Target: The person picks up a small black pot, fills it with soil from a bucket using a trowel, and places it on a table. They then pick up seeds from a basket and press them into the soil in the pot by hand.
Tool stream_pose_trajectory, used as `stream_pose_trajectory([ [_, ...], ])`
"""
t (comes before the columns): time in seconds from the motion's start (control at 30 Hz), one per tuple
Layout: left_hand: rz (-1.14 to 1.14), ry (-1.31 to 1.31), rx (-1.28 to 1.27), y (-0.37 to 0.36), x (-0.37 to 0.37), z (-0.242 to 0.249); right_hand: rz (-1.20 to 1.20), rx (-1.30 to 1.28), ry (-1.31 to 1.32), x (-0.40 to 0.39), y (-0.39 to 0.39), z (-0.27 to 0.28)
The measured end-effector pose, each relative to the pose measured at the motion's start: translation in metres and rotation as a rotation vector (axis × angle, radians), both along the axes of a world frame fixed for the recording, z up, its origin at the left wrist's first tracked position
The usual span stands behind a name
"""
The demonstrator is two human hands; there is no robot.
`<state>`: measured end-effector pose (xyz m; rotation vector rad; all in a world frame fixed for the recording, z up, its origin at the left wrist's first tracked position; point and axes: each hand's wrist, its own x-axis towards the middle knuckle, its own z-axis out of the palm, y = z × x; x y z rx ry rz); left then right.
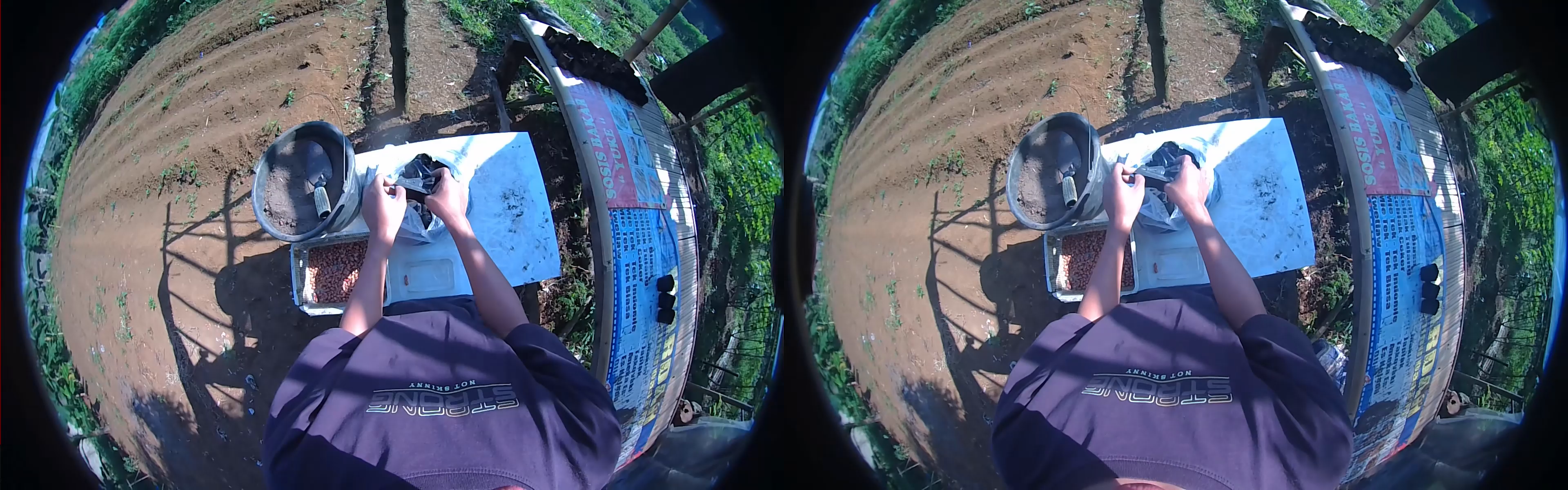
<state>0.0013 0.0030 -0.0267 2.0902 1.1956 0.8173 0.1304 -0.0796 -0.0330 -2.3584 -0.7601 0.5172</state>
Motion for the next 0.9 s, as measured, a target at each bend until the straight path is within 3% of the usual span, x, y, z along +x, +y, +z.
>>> stream_pose_trajectory([
  [0.17,0.009,0.018,-0.020,-0.001,-0.005,-0.004,0.045,0.017,0.034,0.000,-0.002,0.013],
  [0.3,0.008,0.006,-0.029,0.000,-0.009,-0.002,0.111,0.144,-0.085,-0.012,-0.010,0.024],
  [0.4,-0.030,0.022,-0.155,-0.005,-0.015,0.008,0.119,0.181,-0.079,-0.015,-0.016,0.028],
  [0.5,-0.166,-0.287,0.108,-0.013,-0.016,0.011,0.073,0.221,-0.023,-0.017,-0.022,0.031],
  [0.8,-0.177,-0.231,0.101,-0.049,-0.042,0.019,0.046,0.165,0.078,-0.021,-0.046,0.050],
  [0.9,-0.142,-0.210,0.095,-0.057,-0.056,0.025,0.155,0.402,-0.164,-0.041,-0.051,0.044],
])
